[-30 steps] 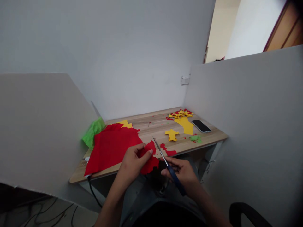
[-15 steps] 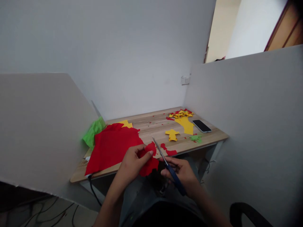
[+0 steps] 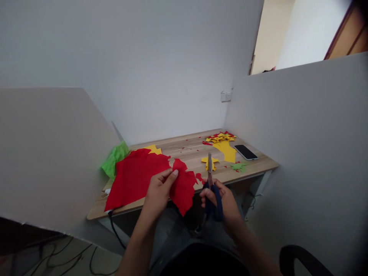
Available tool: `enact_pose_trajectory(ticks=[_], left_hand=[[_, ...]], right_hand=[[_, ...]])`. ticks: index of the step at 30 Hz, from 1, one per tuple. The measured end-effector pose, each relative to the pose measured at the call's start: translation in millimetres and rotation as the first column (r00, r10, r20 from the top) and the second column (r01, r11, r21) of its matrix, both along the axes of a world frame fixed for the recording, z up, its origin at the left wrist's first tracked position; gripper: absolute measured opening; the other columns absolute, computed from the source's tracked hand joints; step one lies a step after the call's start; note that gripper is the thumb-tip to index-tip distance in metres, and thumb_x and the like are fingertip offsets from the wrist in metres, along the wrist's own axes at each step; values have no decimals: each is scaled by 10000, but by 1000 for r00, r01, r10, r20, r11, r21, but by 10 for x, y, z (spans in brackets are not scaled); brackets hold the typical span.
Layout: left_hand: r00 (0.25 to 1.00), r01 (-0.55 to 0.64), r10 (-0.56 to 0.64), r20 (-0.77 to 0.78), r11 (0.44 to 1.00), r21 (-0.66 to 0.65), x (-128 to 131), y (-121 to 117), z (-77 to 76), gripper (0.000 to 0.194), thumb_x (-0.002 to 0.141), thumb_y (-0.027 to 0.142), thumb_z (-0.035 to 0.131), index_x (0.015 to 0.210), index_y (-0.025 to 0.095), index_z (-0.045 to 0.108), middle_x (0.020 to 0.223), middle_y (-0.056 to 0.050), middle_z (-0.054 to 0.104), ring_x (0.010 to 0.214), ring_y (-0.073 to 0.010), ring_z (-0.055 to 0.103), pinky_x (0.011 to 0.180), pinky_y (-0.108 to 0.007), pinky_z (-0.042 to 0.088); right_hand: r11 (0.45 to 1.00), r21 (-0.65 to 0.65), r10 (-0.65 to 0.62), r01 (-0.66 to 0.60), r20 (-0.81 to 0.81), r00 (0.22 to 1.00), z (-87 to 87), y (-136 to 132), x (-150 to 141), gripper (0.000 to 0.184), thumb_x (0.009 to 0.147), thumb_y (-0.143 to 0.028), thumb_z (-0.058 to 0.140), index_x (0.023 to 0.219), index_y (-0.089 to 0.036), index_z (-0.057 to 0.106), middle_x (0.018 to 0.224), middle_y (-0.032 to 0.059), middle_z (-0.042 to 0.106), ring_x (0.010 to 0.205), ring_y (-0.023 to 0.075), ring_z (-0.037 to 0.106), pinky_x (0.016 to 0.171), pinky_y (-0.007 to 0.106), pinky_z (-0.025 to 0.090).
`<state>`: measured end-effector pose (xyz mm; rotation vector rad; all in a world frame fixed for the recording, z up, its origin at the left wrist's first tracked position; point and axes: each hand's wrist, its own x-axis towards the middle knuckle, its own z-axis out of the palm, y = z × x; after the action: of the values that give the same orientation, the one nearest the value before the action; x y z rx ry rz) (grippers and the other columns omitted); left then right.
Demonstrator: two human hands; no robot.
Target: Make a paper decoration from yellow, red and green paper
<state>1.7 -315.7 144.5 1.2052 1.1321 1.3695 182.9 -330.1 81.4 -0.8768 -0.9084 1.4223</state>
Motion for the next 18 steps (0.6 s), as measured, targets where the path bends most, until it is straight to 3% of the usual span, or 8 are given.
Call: enact_pose_trajectory(ticks=[5, 10, 14, 18], left_hand=[[995, 47, -47, 91, 999, 3, 89, -55, 56, 329, 713, 461, 796, 836, 157, 774, 711, -27, 724, 634, -126, 626, 645, -213, 506], [996, 63, -64, 69, 998, 13, 98, -47, 19, 313, 733, 459, 783, 834, 162, 782, 698, -20, 722, 602, -119, 613, 639, -214, 504], [998, 9, -11, 66, 999, 38, 62, -39, -26, 286, 745, 443, 781, 842, 175, 781, 713, -6, 723, 633, -106, 607, 627, -184, 476], [996, -37, 33, 87, 998, 44, 19, -58, -6, 280, 721, 430, 804, 851, 183, 783, 742, -7, 730, 692, -117, 617, 639, -182, 476]], right_hand=[[991, 52, -113, 121, -146, 983, 213, 106, -71, 619, 603, -387, 895, 1100, -224, 564, 815, -22, 684, 683, 134, 663, 646, 246, 547], [995, 78, -63, 66, -49, 997, 368, 130, -68, 647, 575, -361, 903, 1118, -227, 577, 866, 3, 700, 693, 146, 653, 622, 254, 528], [986, 167, -36, 22, 77, 996, 355, 182, -1, 616, 606, -379, 880, 1134, -210, 612, 847, 3, 683, 745, 148, 638, 706, 267, 520], [975, 174, 102, -134, 184, 978, 235, 151, 142, 570, 656, -407, 853, 1144, -217, 629, 884, 13, 665, 777, 145, 611, 746, 267, 497]])
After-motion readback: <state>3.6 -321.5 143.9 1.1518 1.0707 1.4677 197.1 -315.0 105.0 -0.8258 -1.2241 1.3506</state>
